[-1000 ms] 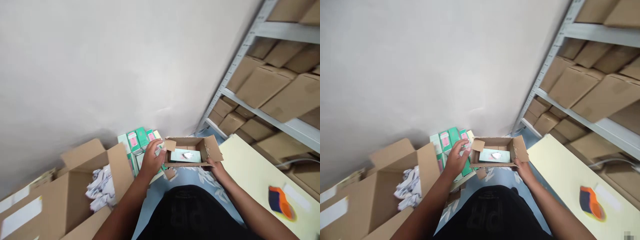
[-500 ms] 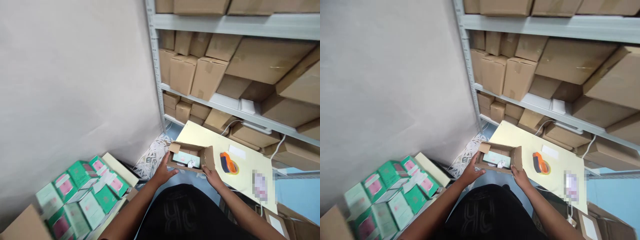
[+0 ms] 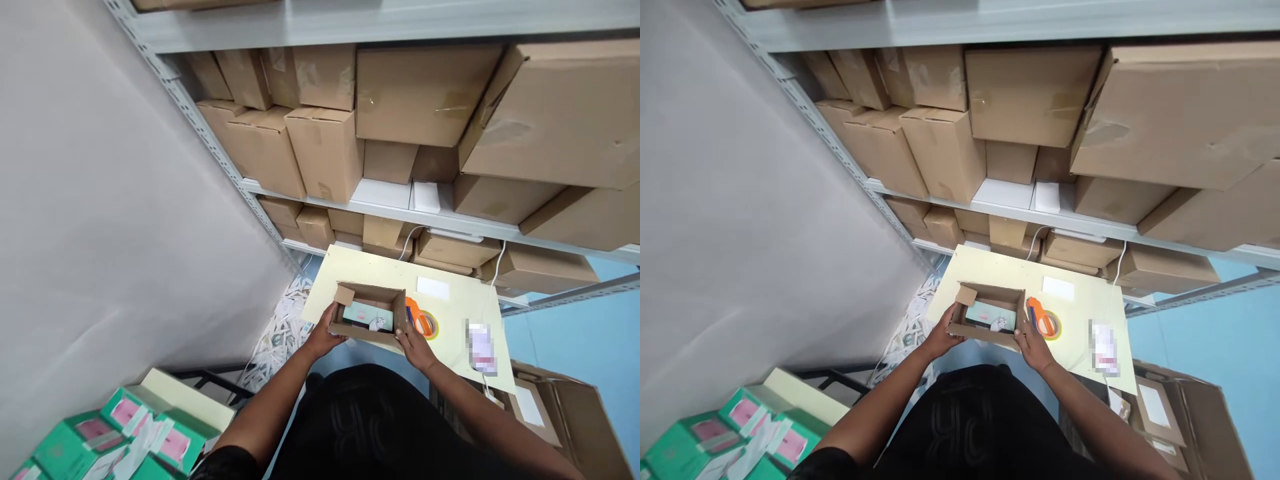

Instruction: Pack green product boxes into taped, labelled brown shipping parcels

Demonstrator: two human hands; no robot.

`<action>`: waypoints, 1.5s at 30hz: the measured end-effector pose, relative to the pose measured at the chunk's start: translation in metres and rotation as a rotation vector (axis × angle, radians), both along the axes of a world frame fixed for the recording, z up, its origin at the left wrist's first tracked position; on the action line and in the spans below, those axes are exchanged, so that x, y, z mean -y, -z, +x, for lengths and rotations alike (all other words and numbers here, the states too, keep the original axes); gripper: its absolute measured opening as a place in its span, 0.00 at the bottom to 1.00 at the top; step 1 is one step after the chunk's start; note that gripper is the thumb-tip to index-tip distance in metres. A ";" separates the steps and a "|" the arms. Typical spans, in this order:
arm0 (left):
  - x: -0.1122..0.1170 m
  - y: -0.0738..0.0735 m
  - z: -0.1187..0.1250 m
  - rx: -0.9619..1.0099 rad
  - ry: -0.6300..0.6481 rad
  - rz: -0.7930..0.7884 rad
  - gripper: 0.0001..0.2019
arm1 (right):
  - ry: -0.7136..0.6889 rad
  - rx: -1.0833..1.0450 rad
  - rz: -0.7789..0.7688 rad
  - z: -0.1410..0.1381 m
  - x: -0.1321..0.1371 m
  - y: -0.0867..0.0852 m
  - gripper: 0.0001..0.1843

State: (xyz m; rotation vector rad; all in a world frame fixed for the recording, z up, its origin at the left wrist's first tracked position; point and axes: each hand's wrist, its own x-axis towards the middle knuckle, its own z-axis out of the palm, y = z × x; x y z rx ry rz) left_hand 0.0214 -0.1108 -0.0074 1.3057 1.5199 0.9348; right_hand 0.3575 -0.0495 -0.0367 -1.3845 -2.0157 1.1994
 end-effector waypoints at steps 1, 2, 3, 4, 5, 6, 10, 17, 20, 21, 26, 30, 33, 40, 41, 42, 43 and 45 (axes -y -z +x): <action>-0.004 0.001 -0.003 -0.018 0.013 0.014 0.58 | -0.011 0.016 0.007 0.002 0.002 0.003 0.42; -0.008 0.002 -0.007 -0.025 0.025 0.028 0.57 | -0.030 0.029 0.011 0.004 0.005 0.005 0.42; -0.011 0.002 -0.012 -0.023 0.034 0.034 0.56 | -0.059 0.037 0.016 0.007 0.009 0.006 0.42; -0.014 0.001 -0.016 -0.015 0.041 0.030 0.55 | -0.100 0.039 0.022 0.011 0.013 0.007 0.42; -0.016 0.001 -0.021 -0.008 0.045 0.015 0.54 | -0.141 0.042 0.030 0.013 0.017 0.007 0.42; -0.018 0.000 -0.025 -0.006 0.045 -0.008 0.54 | -0.172 0.051 0.040 0.015 0.021 0.006 0.43; -0.028 -0.003 -0.038 -0.058 0.067 -0.063 0.53 | -0.126 0.147 0.088 0.005 0.035 -0.001 0.48; -0.051 -0.005 -0.053 -0.387 0.342 0.090 0.37 | 0.293 0.295 0.060 -0.054 0.041 -0.012 0.45; -0.057 -0.002 -0.063 -0.483 0.462 0.131 0.32 | 0.298 0.319 0.156 -0.060 0.044 -0.010 0.42; -0.058 0.000 -0.067 -0.509 0.500 0.153 0.31 | 0.297 0.320 0.181 -0.059 0.044 -0.008 0.42; -0.054 0.010 -0.084 -0.635 0.660 0.364 0.27 | 0.223 0.311 0.224 -0.053 0.044 -0.004 0.51; -0.045 0.019 -0.087 -0.759 0.665 0.488 0.30 | 0.113 0.377 0.254 -0.049 0.042 -0.006 0.57; -0.040 0.023 -0.083 -0.805 0.657 0.483 0.30 | 0.082 0.440 0.260 -0.046 0.041 -0.007 0.53; -0.037 0.008 -0.078 -0.834 0.665 0.431 0.34 | 0.054 0.431 0.362 -0.037 0.029 -0.011 0.56; -0.037 0.002 -0.079 -0.836 0.673 0.426 0.35 | 0.060 0.430 0.392 -0.036 0.027 -0.014 0.58; -0.039 -0.005 -0.080 -0.834 0.686 0.423 0.36 | 0.062 0.429 0.423 -0.036 0.024 -0.016 0.60; -0.042 -0.013 -0.081 -0.828 0.701 0.421 0.37 | 0.056 0.425 0.452 -0.036 0.022 -0.019 0.61; -0.052 -0.028 -0.082 -0.805 0.723 0.422 0.41 | 0.037 0.415 0.507 -0.036 0.017 -0.022 0.61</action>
